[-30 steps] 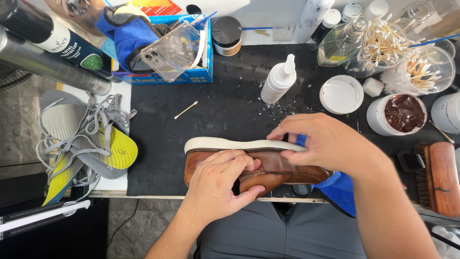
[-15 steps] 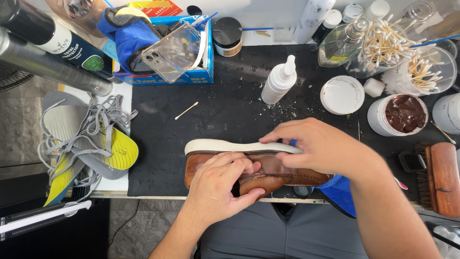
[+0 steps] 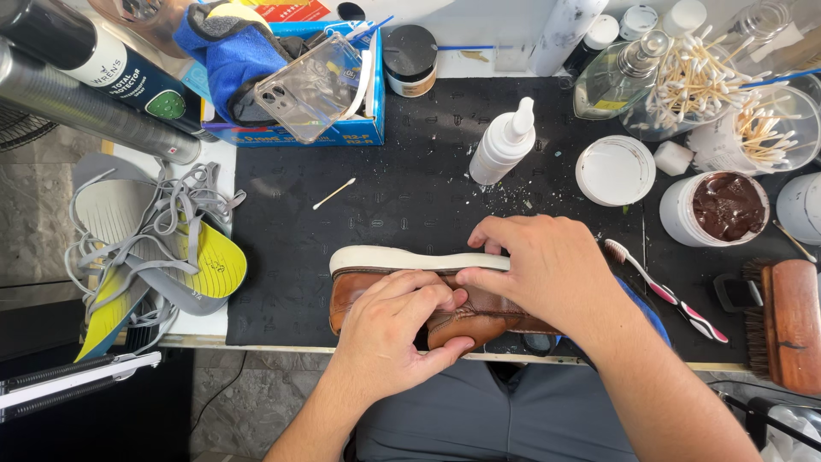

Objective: The person cleans a pair of brown leather slip-on shoes using a toothbrush, a cloth, a spray bottle, and cotton swabs. They apply a cleaning solution to the cloth and wipe the shoe surfaces, then use a toothbrush to scrub the leather and a cotton swab to clean the seams and edges.

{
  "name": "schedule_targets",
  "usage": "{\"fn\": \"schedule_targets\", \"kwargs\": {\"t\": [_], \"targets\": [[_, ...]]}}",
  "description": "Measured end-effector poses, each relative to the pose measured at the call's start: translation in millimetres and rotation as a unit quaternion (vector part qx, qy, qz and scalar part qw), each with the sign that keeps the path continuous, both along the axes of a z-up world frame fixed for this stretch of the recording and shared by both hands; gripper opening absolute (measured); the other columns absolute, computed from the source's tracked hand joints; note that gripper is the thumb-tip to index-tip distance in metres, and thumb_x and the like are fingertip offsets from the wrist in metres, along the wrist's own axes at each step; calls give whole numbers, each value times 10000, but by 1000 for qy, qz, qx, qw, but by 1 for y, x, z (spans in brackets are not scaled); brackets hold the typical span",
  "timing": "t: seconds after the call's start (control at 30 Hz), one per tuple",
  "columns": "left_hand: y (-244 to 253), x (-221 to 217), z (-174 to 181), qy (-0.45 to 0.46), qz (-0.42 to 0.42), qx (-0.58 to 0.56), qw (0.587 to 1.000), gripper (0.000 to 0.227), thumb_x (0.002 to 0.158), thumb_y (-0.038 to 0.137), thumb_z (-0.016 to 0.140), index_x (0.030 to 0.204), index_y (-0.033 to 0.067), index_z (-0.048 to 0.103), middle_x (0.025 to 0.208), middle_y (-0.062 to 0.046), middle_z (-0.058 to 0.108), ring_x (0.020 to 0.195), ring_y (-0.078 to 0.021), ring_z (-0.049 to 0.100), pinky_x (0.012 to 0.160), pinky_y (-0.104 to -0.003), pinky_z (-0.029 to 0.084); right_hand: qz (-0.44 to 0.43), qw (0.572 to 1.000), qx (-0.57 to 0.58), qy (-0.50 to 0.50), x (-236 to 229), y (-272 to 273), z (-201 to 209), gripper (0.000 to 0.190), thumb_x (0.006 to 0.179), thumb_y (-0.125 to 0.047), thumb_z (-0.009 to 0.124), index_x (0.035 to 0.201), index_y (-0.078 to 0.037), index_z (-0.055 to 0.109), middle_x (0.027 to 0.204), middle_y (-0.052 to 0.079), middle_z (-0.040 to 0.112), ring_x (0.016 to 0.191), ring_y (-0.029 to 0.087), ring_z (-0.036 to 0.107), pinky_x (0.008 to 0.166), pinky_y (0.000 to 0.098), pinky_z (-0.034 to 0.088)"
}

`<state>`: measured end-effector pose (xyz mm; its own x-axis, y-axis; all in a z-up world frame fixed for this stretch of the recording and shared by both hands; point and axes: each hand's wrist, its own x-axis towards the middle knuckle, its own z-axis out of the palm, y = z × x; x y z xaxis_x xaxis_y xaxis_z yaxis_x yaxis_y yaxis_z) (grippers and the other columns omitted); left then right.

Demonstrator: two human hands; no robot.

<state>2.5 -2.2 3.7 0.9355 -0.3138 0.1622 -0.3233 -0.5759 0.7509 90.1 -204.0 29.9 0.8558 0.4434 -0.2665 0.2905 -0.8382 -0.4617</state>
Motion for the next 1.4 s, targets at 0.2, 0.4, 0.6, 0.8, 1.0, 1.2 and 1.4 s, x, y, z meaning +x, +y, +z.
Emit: {"fn": "schedule_targets", "kwargs": {"t": [0.2,0.4,0.6,0.8,1.0,1.2,1.4], "targets": [[-5,-6,-6,-35,26,-49,998,436,683,248,915,997,95,654,1016,-10,719,969,-213,710,830,-356,562,-18,976,168,136,1,-43,-7,488,721,-289,728,1189,-148,737,1005,52,812,887,191,788,785,330,595],[-26,-27,-15,-92,103,-59,989,474,744,167,911,1084,87,591,1139,-20,745,1054,-233,701,915,-367,552,-84,928,306,194,-15,-80,-46,445,856,-221,715,1268,-52,700,1131,85,798,1047,177,720,914,337,556],[-36,-44,-19,-110,117,-84,983,417,786,143,883,1054,83,570,1192,-50,718,1130,-291,668,964,-412,537,-136,862,481,83,-35,-83,-91,521,876,-151,771,1343,1,594,1278,153,701,1198,213,673,1061,365,519],[-45,-50,-20,-103,115,-34,987,295,814,107,845,993,82,613,1290,-73,701,1156,-300,668,941,-410,503,-171,798,577,10,-44,-67,-114,742,972,-189,719,1560,-30,297,1434,195,560,1282,272,618,1098,403,505],[-48,-45,-21,-67,133,-43,988,305,838,128,858,1013,96,610,1302,-40,693,1181,-271,659,968,-382,514,-182,810,556,-28,-55,-58,-123,887,1017,-273,660,1666,-88,85,1589,222,404,1401,294,545,1141,417,495],[-39,-25,-12,-112,110,83,984,735,724,350,872,1350,104,575,1437,-97,562,1313,-341,556,1088,-528,383,-167,818,550,-42,-57,-52,-122,1046,968,-246,706,1688,-133,-46,1633,225,342,1426,298,506,1162,433,480],[-33,-7,6,-20,44,144,988,1091,579,415,890,1518,113,422,1443,-131,511,1246,-343,575,971,-500,400,-158,835,525,-46,-61,-53,-118,1217,827,-200,815,1682,-154,-50,1619,210,318,1359,278,506,1145,426,469]]}}
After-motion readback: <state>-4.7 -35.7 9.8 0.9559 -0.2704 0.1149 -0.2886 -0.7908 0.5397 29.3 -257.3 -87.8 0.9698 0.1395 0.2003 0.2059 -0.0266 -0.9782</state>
